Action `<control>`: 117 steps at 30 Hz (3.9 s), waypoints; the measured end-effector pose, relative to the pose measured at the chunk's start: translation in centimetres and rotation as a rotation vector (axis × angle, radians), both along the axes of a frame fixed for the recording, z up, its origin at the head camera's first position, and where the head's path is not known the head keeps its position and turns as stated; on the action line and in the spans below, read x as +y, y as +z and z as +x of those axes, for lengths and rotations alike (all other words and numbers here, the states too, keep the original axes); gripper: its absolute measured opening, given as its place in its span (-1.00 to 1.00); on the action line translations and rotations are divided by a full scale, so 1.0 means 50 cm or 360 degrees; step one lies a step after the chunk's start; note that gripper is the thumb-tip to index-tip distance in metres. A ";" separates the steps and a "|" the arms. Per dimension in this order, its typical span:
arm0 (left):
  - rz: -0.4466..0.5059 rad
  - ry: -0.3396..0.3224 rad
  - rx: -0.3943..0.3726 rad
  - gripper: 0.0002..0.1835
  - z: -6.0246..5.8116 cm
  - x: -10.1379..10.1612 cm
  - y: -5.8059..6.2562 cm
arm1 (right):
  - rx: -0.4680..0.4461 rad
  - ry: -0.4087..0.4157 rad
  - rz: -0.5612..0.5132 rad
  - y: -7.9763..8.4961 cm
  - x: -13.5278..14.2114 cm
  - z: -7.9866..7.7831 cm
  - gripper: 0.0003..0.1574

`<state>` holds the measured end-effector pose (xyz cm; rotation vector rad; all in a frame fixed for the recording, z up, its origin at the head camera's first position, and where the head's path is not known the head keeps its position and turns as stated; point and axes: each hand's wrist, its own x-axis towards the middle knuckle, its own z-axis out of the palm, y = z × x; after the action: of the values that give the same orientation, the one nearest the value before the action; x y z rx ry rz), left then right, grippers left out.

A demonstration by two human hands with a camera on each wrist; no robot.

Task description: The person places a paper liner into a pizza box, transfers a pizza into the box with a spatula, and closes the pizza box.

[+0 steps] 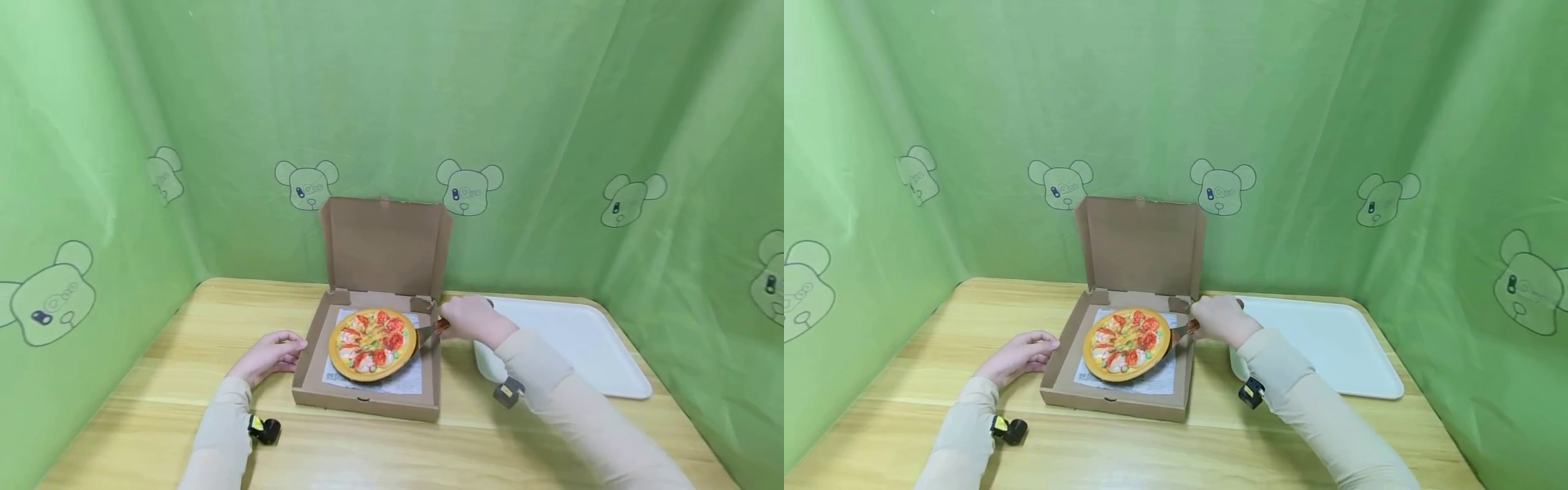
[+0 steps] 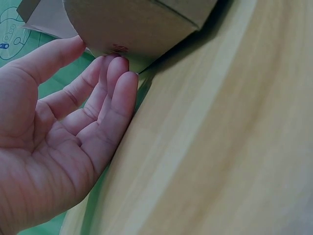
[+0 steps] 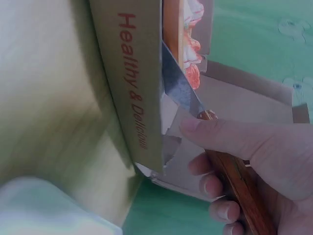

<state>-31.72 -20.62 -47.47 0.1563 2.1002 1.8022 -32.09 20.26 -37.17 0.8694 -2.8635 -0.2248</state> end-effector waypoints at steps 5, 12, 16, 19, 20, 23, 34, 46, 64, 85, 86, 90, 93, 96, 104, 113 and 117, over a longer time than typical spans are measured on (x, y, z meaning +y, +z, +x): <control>-0.0004 0.0001 -0.0003 -0.72 0.001 0.003 0.004 | 0.0060 0.0080 0.0062 0.019 -0.004 0.002 -0.77; -0.0007 0.0010 -0.0006 -0.73 0.002 0.005 0.003 | 0.0020 0.0111 0.0113 0.037 -0.015 -0.002 -0.81; 0.0003 0.0005 -0.0015 -0.73 0.002 0.004 0.002 | 0.0005 0.0091 0.0159 0.051 -0.021 -0.004 -0.73; 0.0006 0.0007 -0.0018 -0.73 0.001 0.003 0.001 | 0.0019 0.0088 0.0198 0.060 -0.026 -0.005 -0.68; 0.0006 0.0009 -0.0017 -0.74 0.001 0.003 0.001 | 0.0031 0.0095 0.0209 0.062 -0.028 -0.005 -0.67; 0.0004 0.0015 -0.0013 -0.75 0.001 0.002 0.001 | 0.0046 0.0099 0.0222 0.068 -0.033 -0.007 -0.65; -0.0002 0.0022 -0.0023 -0.76 -0.001 0.001 -0.003 | 0.0052 0.0110 0.0258 0.086 -0.047 -0.010 -0.59; 0.0003 0.0025 -0.0025 -0.77 0.000 0.002 -0.001 | 0.0045 0.0117 0.0262 0.101 -0.042 -0.004 -0.60; 0.0003 0.0006 -0.0014 -0.75 0.003 0.003 0.002 | -0.0032 0.0036 0.0267 0.102 0.018 0.015 -0.61; 0.0008 0.0013 -0.0013 -0.72 0.002 0.001 -0.002 | -0.0044 0.0034 0.0227 0.115 0.067 0.033 -0.65; 0.0010 0.0015 -0.0013 -0.72 0.002 0.001 -0.002 | -0.0047 0.0031 0.0226 0.116 0.069 0.033 -0.65; 0.0017 0.0017 -0.0013 -0.73 0.001 0.000 -0.002 | -0.0066 0.0015 0.0226 0.120 0.075 0.034 -0.64; 0.0015 0.0016 -0.0014 -0.73 0.002 0.001 -0.001 | -0.0077 -0.0001 0.0230 0.121 0.079 0.035 -0.63; 0.0013 0.0026 -0.0018 -0.74 0.003 0.002 -0.001 | -0.0069 -0.0006 0.0238 0.122 0.083 0.036 -0.64; 0.0014 0.0052 -0.0021 -0.77 0.005 0.003 -0.001 | -0.0048 -0.0009 0.0239 0.123 0.089 0.036 -0.66; 0.0016 0.0024 -0.0017 -0.76 0.003 0.002 -0.001 | -0.0030 -0.0025 0.0234 0.130 0.100 0.040 -0.64; 0.0011 0.0026 -0.0017 -0.74 0.002 0.001 -0.002 | -0.0035 -0.0057 0.0248 0.135 0.106 0.040 -0.64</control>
<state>-31.63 -20.56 -47.56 0.1312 2.0942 1.8160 -30.08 25.54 -30.44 0.8521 -2.9148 -0.4502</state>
